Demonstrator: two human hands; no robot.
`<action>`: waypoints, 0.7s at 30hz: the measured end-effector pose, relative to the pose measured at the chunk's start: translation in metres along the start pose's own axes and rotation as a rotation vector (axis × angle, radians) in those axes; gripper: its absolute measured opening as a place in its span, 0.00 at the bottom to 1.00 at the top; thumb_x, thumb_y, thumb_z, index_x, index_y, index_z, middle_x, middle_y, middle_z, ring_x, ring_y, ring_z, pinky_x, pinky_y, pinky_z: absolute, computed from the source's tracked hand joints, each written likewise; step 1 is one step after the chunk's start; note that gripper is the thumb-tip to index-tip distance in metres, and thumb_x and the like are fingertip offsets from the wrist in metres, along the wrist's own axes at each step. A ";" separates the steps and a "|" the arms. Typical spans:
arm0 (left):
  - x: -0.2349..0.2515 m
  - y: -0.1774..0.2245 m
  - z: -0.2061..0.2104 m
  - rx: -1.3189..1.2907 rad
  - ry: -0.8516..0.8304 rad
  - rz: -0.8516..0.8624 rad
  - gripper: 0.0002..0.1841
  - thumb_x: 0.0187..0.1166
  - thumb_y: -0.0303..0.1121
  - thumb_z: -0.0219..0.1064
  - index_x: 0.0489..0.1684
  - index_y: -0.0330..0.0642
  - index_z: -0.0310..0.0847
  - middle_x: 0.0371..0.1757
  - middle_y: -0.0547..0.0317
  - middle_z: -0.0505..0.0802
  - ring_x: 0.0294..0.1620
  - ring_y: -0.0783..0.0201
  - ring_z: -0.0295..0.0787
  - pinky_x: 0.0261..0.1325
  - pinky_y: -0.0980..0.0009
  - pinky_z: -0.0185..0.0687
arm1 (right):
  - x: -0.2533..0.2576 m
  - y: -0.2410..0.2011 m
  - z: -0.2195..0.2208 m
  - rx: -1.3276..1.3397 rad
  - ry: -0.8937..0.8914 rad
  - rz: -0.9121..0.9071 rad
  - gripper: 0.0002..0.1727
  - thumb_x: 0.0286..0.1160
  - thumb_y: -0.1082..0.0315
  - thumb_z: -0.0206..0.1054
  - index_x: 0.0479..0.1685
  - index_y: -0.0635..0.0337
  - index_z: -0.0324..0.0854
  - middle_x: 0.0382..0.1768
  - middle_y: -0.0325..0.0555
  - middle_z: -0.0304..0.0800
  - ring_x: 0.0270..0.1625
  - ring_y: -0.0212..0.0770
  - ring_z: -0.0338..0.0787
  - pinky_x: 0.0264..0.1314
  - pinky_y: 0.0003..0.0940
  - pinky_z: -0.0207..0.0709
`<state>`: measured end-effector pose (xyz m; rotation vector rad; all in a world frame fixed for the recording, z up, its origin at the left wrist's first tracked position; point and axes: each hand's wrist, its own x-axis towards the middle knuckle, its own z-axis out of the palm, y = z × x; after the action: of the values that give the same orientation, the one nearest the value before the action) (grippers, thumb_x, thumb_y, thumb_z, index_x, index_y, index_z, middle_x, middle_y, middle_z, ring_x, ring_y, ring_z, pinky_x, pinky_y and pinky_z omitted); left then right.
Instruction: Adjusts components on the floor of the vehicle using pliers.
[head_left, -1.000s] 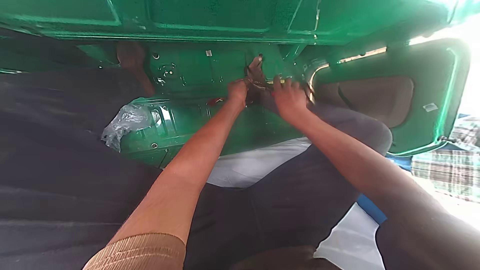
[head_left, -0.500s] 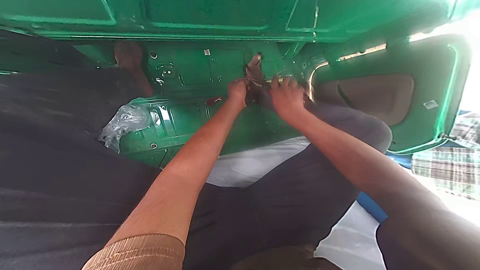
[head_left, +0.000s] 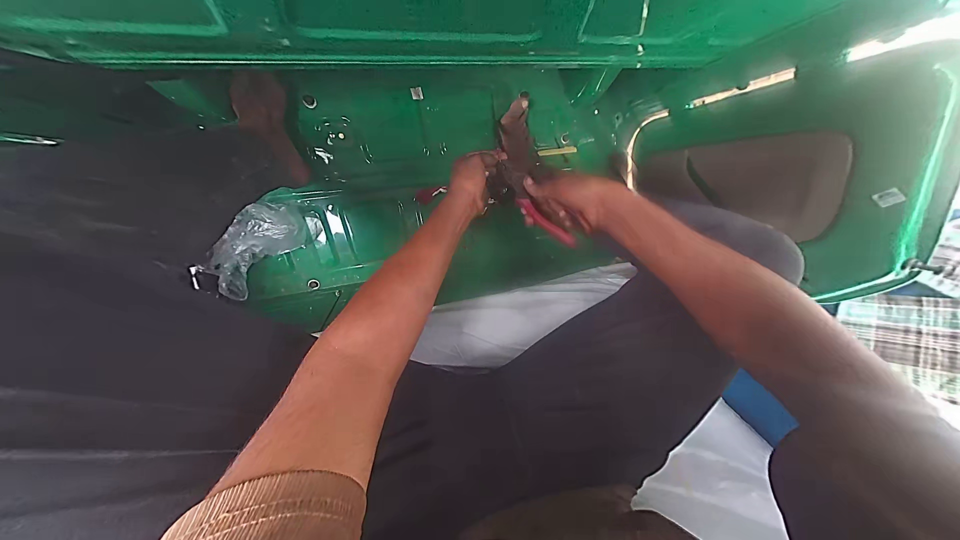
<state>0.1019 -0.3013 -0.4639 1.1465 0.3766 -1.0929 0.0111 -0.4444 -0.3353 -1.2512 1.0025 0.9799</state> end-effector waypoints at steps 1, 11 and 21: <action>0.000 0.000 -0.002 -0.019 -0.026 -0.011 0.10 0.81 0.25 0.57 0.48 0.38 0.85 0.38 0.59 0.89 0.37 0.65 0.85 0.45 0.65 0.84 | -0.001 0.002 -0.003 0.153 -0.098 -0.023 0.25 0.92 0.43 0.49 0.56 0.55 0.79 0.33 0.45 0.89 0.19 0.30 0.84 0.14 0.21 0.74; 0.005 0.029 -0.033 0.592 -0.001 0.235 0.13 0.85 0.39 0.63 0.47 0.40 0.91 0.31 0.60 0.87 0.32 0.67 0.80 0.39 0.65 0.77 | -0.006 -0.001 -0.024 -0.210 0.092 0.057 0.20 0.89 0.58 0.62 0.72 0.57 0.68 0.36 0.51 0.87 0.30 0.44 0.88 0.33 0.44 0.88; -0.003 0.052 -0.043 1.256 0.127 0.341 0.15 0.84 0.42 0.64 0.49 0.40 0.92 0.47 0.48 0.96 0.54 0.49 0.93 0.64 0.43 0.83 | 0.026 -0.004 0.002 -0.141 0.075 -0.027 0.24 0.89 0.54 0.62 0.75 0.56 0.68 0.43 0.51 0.90 0.26 0.45 0.89 0.26 0.41 0.87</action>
<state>0.1555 -0.2623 -0.4517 2.2760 -0.5071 -0.9134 0.0223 -0.4414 -0.3587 -1.4241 0.9854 1.0028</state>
